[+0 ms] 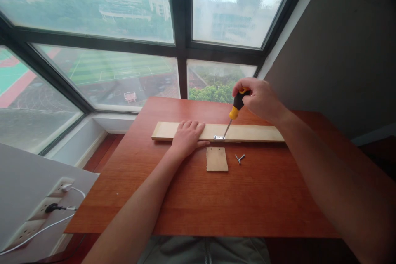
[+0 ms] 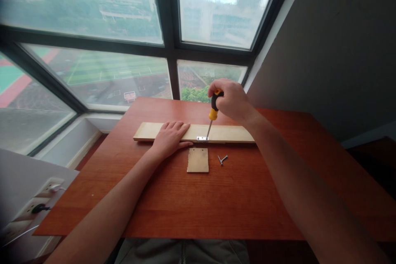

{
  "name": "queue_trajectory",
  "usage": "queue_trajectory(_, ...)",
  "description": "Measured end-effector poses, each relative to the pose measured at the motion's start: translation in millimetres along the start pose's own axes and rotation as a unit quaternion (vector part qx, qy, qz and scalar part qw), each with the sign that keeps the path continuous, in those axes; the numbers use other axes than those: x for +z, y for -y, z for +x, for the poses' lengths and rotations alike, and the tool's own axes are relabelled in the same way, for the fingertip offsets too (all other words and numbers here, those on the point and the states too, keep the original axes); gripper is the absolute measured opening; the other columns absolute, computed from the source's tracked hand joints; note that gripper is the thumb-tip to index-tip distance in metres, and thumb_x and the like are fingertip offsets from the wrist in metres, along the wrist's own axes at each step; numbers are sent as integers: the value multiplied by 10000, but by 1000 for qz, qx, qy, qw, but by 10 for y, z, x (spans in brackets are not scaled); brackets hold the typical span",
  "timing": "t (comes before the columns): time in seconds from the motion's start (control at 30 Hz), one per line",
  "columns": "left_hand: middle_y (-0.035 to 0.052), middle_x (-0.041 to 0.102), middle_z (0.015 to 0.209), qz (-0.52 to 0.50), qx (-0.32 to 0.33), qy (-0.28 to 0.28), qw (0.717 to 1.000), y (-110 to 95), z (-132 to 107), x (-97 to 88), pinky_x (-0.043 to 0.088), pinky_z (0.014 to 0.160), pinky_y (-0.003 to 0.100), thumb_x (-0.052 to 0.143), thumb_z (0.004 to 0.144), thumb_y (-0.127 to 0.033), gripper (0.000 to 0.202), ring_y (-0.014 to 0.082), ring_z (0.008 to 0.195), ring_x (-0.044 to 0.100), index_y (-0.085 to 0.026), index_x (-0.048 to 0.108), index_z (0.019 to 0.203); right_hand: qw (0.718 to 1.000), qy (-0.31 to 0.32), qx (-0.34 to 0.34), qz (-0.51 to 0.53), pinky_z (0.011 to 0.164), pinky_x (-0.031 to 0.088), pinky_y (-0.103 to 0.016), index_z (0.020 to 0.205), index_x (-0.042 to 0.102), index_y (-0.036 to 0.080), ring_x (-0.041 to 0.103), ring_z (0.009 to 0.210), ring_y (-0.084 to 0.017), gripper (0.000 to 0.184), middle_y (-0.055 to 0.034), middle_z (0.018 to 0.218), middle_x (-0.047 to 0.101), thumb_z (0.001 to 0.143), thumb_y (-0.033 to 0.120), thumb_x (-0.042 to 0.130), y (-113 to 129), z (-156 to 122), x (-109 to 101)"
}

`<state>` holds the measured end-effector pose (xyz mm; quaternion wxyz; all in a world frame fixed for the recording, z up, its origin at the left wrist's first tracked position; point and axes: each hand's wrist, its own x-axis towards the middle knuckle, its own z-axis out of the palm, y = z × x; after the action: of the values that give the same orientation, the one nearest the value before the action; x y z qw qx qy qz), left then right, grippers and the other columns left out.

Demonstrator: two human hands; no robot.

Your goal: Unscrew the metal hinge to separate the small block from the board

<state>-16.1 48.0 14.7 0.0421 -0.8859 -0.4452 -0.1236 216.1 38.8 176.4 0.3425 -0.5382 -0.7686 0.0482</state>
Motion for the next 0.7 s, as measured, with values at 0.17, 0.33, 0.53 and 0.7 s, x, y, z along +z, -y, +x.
queue_trajectory(0.17, 129, 594, 1254, -2, -3, 0, 1000, 2, -5, 7, 326, 1016, 410, 502, 850, -716, 685, 302, 1182, 509, -229, 518, 1331, 999, 15, 6, -30, 654, 417, -327, 763, 669, 228, 579, 767, -199, 321, -24, 837, 683, 604, 47, 458, 53, -9, -36)
queue_trajectory(0.33, 133, 598, 1246, -4, 1, -3, 1000, 7, -7, 12, 329, 1013, 411, 528, 841, -709, 690, 303, 1173, 511, -224, 526, 1331, 998, 32, 10, -45, 672, 433, -335, 813, 691, 219, 591, 766, -204, 334, -37, 870, 703, 624, 63, 465, 87, -18, -62)
queue_trajectory(0.53, 128, 601, 1240, 1, 1, -5, 1000, -2, -7, 1, 329, 1014, 408, 504, 847, -718, 685, 300, 1169, 513, -222, 529, 1319, 997, 43, 12, -69, 729, 458, -342, 914, 699, 216, 625, 845, -218, 364, -42, 948, 720, 669, 58, 480, 125, -35, -81)
queue_trajectory(0.7, 129, 599, 1245, 1, -1, 0, 1000, -6, -8, -7, 325, 1017, 417, 516, 846, -710, 688, 303, 1170, 510, -222, 519, 1330, 994, 60, 19, -88, 757, 479, -354, 1026, 691, 209, 640, 878, -230, 399, -59, 1008, 722, 696, 84, 506, 133, -55, -91)
